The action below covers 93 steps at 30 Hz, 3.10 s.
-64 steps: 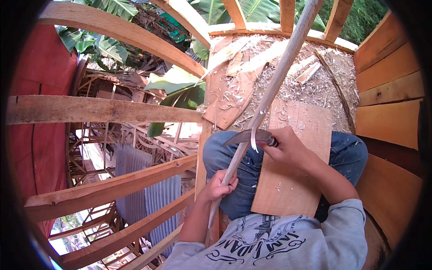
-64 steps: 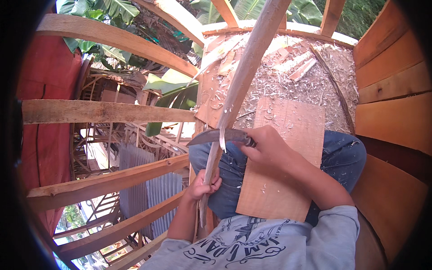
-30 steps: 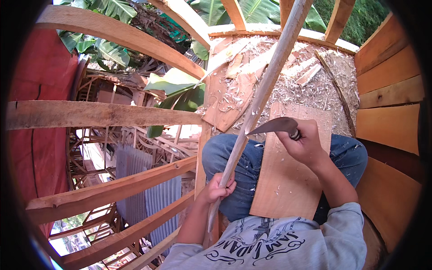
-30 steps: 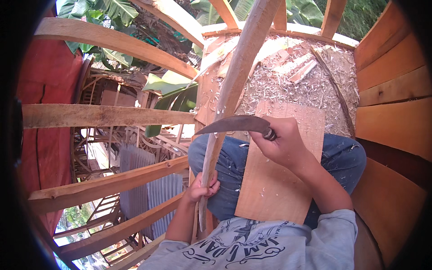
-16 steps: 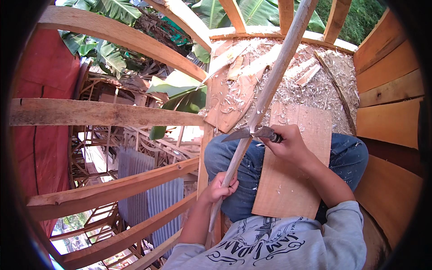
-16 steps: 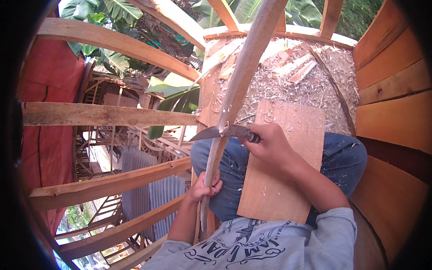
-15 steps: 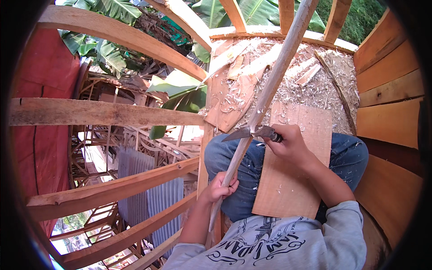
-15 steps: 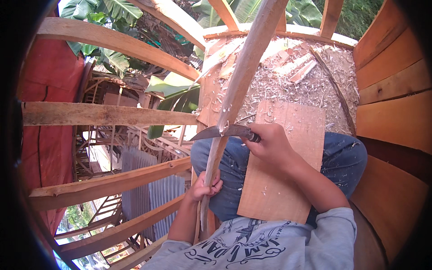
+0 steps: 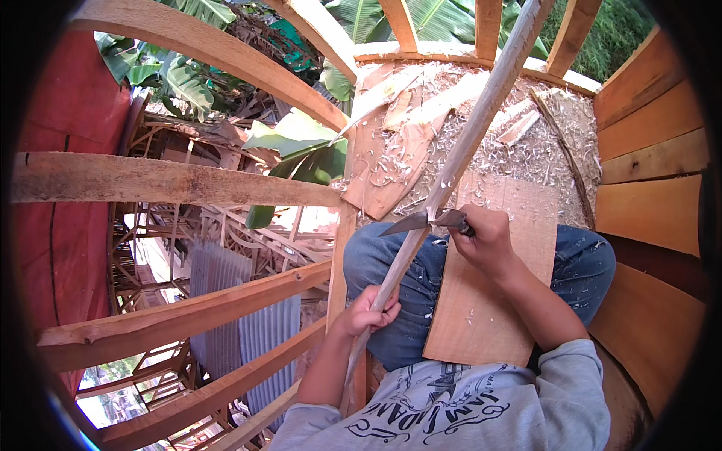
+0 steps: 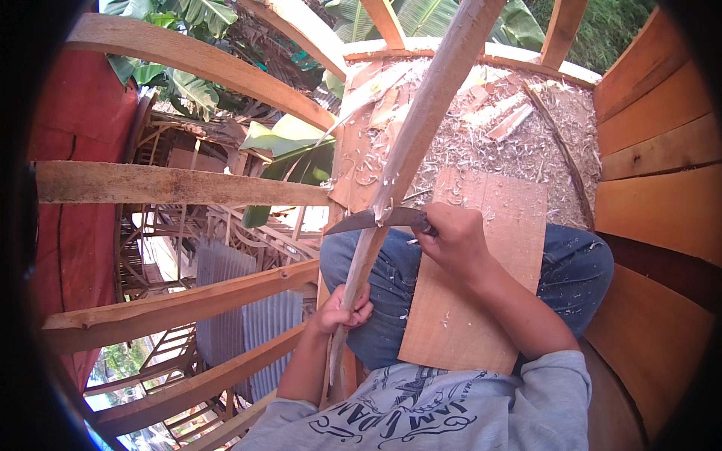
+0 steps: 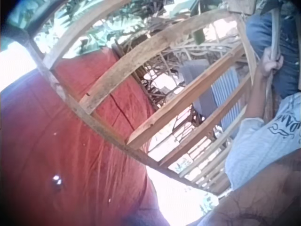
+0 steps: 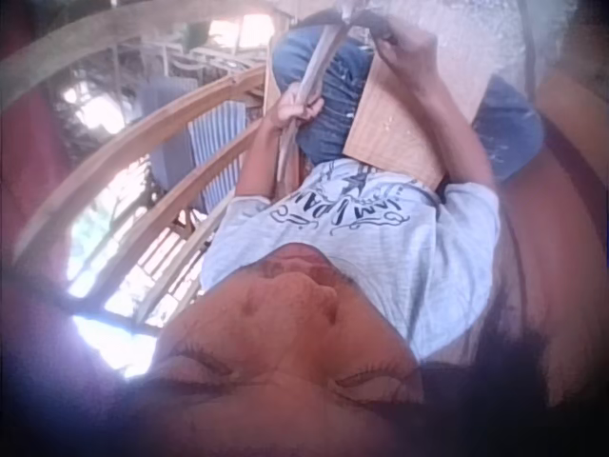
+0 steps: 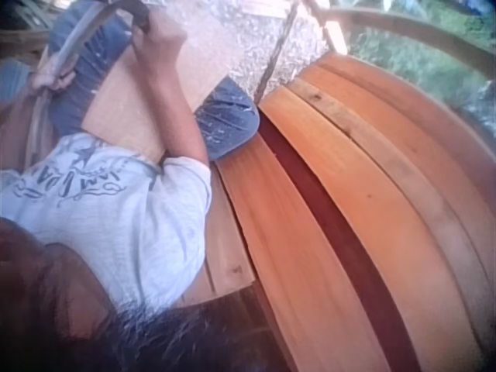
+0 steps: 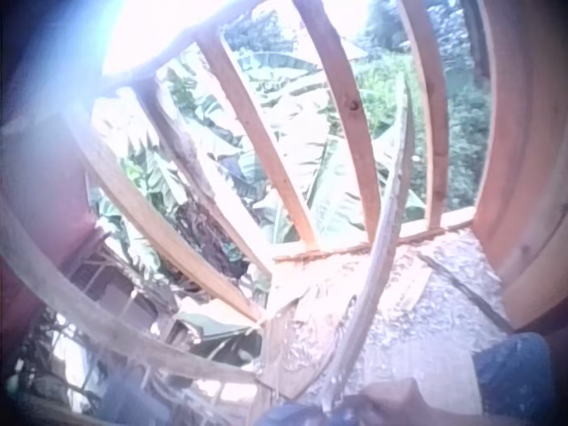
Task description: The person sits cross-legged on a wooden floor and uses a curved knife to shave and smooth a long, thin wooden stick. They hold the stick with their left hand and repeatedly scrape the surface with the knife in their right hand, producing wood shavings.
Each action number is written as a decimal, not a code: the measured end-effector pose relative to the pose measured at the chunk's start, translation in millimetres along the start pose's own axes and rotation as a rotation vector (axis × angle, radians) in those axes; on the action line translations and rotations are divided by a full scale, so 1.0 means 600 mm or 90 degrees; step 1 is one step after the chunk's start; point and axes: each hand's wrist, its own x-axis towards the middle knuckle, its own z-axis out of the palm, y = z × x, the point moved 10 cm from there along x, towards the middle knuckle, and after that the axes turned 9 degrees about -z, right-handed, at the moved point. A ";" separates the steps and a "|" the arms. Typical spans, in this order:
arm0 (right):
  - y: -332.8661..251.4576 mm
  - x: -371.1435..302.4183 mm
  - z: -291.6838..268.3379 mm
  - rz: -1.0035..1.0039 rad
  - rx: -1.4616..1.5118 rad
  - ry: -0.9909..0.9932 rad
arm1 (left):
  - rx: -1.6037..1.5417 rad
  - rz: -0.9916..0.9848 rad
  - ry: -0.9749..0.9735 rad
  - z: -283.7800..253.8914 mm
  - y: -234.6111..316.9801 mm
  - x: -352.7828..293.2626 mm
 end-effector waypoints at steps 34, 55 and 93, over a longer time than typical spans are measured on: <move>-0.042 -0.014 0.038 -0.018 0.156 -0.281 | -0.007 -0.011 0.047 0.000 -0.002 0.001; -0.058 -0.014 0.062 -0.065 0.163 -0.279 | -0.004 -0.010 0.062 -0.004 -0.005 0.001; 0.028 -0.037 0.020 0.232 0.346 -0.246 | 0.089 0.018 -0.014 0.016 0.021 -0.011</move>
